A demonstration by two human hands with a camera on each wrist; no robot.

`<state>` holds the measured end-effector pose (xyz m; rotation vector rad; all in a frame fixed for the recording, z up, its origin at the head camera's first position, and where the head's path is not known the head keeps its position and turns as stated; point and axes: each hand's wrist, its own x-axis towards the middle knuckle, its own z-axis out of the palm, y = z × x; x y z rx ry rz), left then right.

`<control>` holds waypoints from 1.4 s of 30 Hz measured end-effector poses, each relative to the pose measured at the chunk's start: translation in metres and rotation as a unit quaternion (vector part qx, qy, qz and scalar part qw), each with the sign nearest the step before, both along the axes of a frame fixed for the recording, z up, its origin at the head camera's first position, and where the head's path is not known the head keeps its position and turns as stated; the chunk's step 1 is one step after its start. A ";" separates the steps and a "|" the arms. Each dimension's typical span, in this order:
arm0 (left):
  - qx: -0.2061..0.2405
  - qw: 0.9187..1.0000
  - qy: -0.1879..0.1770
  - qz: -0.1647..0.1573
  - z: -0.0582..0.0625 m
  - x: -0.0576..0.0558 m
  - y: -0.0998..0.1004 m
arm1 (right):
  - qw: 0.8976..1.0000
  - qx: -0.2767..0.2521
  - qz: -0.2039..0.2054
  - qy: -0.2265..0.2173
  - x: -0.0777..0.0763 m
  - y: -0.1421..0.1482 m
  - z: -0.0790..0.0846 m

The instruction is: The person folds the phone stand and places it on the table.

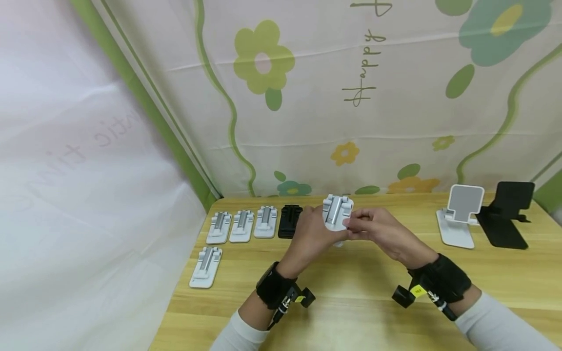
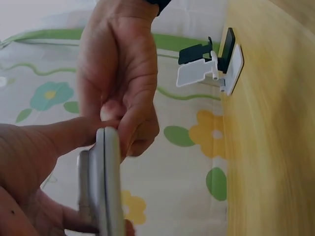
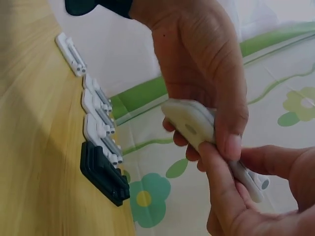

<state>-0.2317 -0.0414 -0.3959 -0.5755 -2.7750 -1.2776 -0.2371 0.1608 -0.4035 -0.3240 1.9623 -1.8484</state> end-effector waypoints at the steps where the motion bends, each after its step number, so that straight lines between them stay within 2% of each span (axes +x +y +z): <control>1: -0.003 1.000 -0.014 0.002 0.001 0.000 -0.004 | 1.000 0.001 0.002 -0.002 -0.001 0.000 -0.001; 4: -0.004 0.998 -0.064 0.019 0.000 -0.002 -0.019 | 1.000 0.027 -0.004 0.007 -0.003 0.007 -0.002; 7: -0.014 0.993 -0.104 0.051 -0.007 -0.005 -0.040 | 0.995 0.087 -0.031 0.037 -0.016 0.033 -0.011; 9: -0.033 0.990 -0.116 0.077 -0.015 -0.007 -0.056 | 0.986 0.138 -0.054 0.076 -0.030 0.064 -0.025; 10: -0.043 0.987 -0.125 0.091 -0.019 -0.007 -0.065 | 0.977 0.173 -0.073 0.104 -0.039 0.082 -0.035; 12: -0.063 0.982 -0.138 0.116 -0.026 -0.007 -0.084 | 0.949 0.254 -0.121 0.143 -0.055 0.118 -0.052; 13: -0.073 0.979 -0.143 0.128 -0.030 -0.006 -0.093 | 0.935 0.286 -0.136 0.158 -0.060 0.137 -0.057; 15: -0.100 0.972 -0.147 0.153 -0.038 -0.003 -0.112 | 0.900 0.351 -0.166 0.199 -0.067 0.167 -0.059; 16: -0.112 0.969 -0.147 0.164 -0.041 -0.001 -0.121 | 0.880 0.384 -0.179 0.215 -0.067 0.177 -0.056; 19: -0.143 0.962 -0.137 0.186 -0.052 0.004 -0.147 | 0.831 0.445 -0.190 0.274 -0.066 0.198 -0.038; 20: -0.145 0.961 -0.134 0.194 -0.056 0.006 -0.154 | 0.809 0.470 -0.200 0.291 -0.066 0.201 -0.034; 22: -0.146 0.957 -0.135 0.211 -0.063 0.010 -0.168 | 0.780 0.506 -0.210 0.303 -0.065 0.207 -0.029; 23: -0.154 0.954 -0.135 0.219 -0.066 0.012 -0.175 | 0.773 0.514 -0.210 0.306 -0.065 0.209 -0.029; 24: -0.153 0.951 -0.138 0.229 -0.070 0.015 -0.180 | 0.773 0.519 -0.208 0.300 -0.065 0.211 -0.029; 28: -0.198 0.938 -0.134 0.250 -0.080 0.024 -0.198 | 0.796 0.500 -0.189 0.283 -0.066 0.218 -0.036; 30: -0.214 0.936 -0.124 0.250 -0.083 0.027 -0.204 | 0.801 0.493 -0.190 0.280 -0.067 0.220 -0.039; 35: -0.242 0.934 -0.103 0.240 -0.086 0.029 -0.211 | 0.790 0.493 -0.205 0.300 -0.072 0.222 -0.042; 42: -0.260 0.933 -0.105 0.225 -0.086 0.034 -0.208 | 0.789 0.490 -0.209 0.305 -0.071 0.221 -0.044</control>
